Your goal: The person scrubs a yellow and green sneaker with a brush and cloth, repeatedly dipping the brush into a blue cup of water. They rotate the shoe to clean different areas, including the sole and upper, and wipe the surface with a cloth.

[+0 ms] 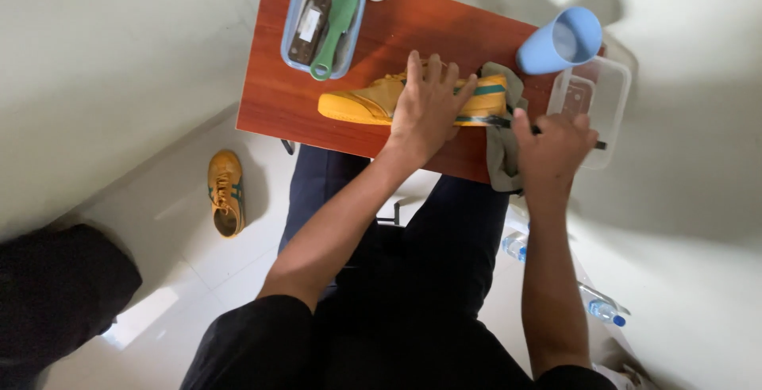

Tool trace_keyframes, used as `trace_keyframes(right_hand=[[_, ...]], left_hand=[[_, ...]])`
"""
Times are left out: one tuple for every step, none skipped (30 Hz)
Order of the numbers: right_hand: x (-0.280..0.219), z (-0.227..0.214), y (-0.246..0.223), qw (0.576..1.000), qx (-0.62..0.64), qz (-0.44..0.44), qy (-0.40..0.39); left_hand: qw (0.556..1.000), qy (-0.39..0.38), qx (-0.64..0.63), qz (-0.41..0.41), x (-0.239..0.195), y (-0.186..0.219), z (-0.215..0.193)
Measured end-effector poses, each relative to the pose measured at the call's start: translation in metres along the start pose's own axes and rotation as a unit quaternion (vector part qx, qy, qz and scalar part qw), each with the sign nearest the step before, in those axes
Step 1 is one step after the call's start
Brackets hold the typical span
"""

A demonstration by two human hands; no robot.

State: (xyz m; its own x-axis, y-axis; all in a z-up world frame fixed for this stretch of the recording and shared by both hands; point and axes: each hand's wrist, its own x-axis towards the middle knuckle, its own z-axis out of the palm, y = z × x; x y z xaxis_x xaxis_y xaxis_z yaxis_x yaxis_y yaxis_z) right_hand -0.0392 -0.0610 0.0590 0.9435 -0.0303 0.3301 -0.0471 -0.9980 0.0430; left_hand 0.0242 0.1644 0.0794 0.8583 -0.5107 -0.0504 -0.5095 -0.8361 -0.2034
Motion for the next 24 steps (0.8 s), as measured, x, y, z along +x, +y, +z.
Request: trace_keyframes(right_hand=[[0.006,0.004,0.001,1.000,0.002,-0.001,0.000],[0.003,0.006,0.003,1.000,0.005,0.010,0.001],[0.000,0.009,0.005,1.000,0.007,0.020,0.002],[-0.004,0.011,0.000,1.000,0.007,0.020,0.000],[-0.007,0.012,-0.006,1.000,0.011,0.011,0.012],[-0.005,0.014,-0.012,0.999,0.017,0.002,0.027],[-0.002,0.013,-0.010,0.999,0.018,0.003,0.029],[-0.003,0.011,-0.007,1.000,0.010,-0.002,0.028],[-0.004,0.009,-0.004,1.000,0.001,-0.006,0.027],[-0.004,0.010,-0.002,1.000,0.004,-0.009,0.025],[-0.005,0.011,0.001,1.000,0.000,0.003,0.025],[-0.004,0.012,0.006,0.999,-0.007,0.016,0.027],[-0.007,0.010,0.002,1.000,-0.007,0.013,0.026],[-0.008,0.008,-0.003,1.000,-0.001,0.008,0.023],[-0.009,0.006,-0.007,1.000,0.004,0.002,0.021],[-0.008,0.008,-0.005,1.000,0.004,0.003,0.019],[-0.008,0.009,-0.003,1.000,-0.004,-0.006,0.022],[-0.007,0.011,-0.002,0.999,-0.012,-0.014,0.027],[-0.006,0.014,0.004,0.999,-0.012,-0.013,0.026],[-0.004,0.018,0.009,0.999,-0.022,0.003,0.042],[-0.001,0.021,0.015,0.998,-0.033,0.019,0.057],[-0.002,0.021,0.006,0.998,-0.034,0.018,0.056],[-0.002,0.020,-0.002,0.998,-0.019,0.011,0.053],[-0.002,0.019,-0.008,0.999,-0.006,0.007,0.053]], left_hand=[[1.000,-0.001,0.002,-0.001,0.005,-0.004,0.000],[1.000,0.009,0.007,-0.005,0.004,-0.002,0.002],[1.000,0.020,0.012,-0.008,0.002,0.001,0.003],[1.000,0.018,0.011,-0.008,0.001,0.001,0.004],[1.000,0.020,0.008,-0.004,0.000,0.002,0.004],[1.000,0.024,0.007,-0.001,0.002,0.000,0.004],[1.000,0.024,0.009,-0.002,0.003,-0.002,0.003],[1.000,0.027,0.008,-0.001,0.002,-0.002,0.003],[1.000,0.030,0.006,-0.001,0.001,-0.001,0.004],[1.000,0.026,0.006,-0.003,0.001,-0.001,0.004],[0.999,0.032,0.005,-0.007,0.001,-0.001,0.004],[0.999,0.040,0.003,-0.010,0.002,0.000,0.004],[0.999,0.039,0.002,-0.012,0.001,0.001,0.006],[0.999,0.036,-0.004,-0.012,0.003,0.001,0.007],[0.999,0.034,-0.010,-0.012,0.004,0.001,0.009],[0.999,0.032,-0.011,-0.011,0.004,0.001,0.008],[1.000,0.026,-0.007,-0.011,0.005,0.001,0.007],[1.000,0.021,-0.003,-0.011,0.006,0.000,0.006],[1.000,0.021,-0.003,-0.010,0.005,0.001,0.007],[1.000,0.026,-0.001,-0.012,0.006,0.001,0.008],[0.999,0.031,0.002,-0.014,0.006,0.001,0.008],[0.999,0.031,0.000,-0.013,0.005,0.000,0.008],[0.999,0.037,-0.005,-0.015,0.004,-0.001,0.007],[0.999,0.045,-0.010,-0.013,0.006,-0.001,0.006]])
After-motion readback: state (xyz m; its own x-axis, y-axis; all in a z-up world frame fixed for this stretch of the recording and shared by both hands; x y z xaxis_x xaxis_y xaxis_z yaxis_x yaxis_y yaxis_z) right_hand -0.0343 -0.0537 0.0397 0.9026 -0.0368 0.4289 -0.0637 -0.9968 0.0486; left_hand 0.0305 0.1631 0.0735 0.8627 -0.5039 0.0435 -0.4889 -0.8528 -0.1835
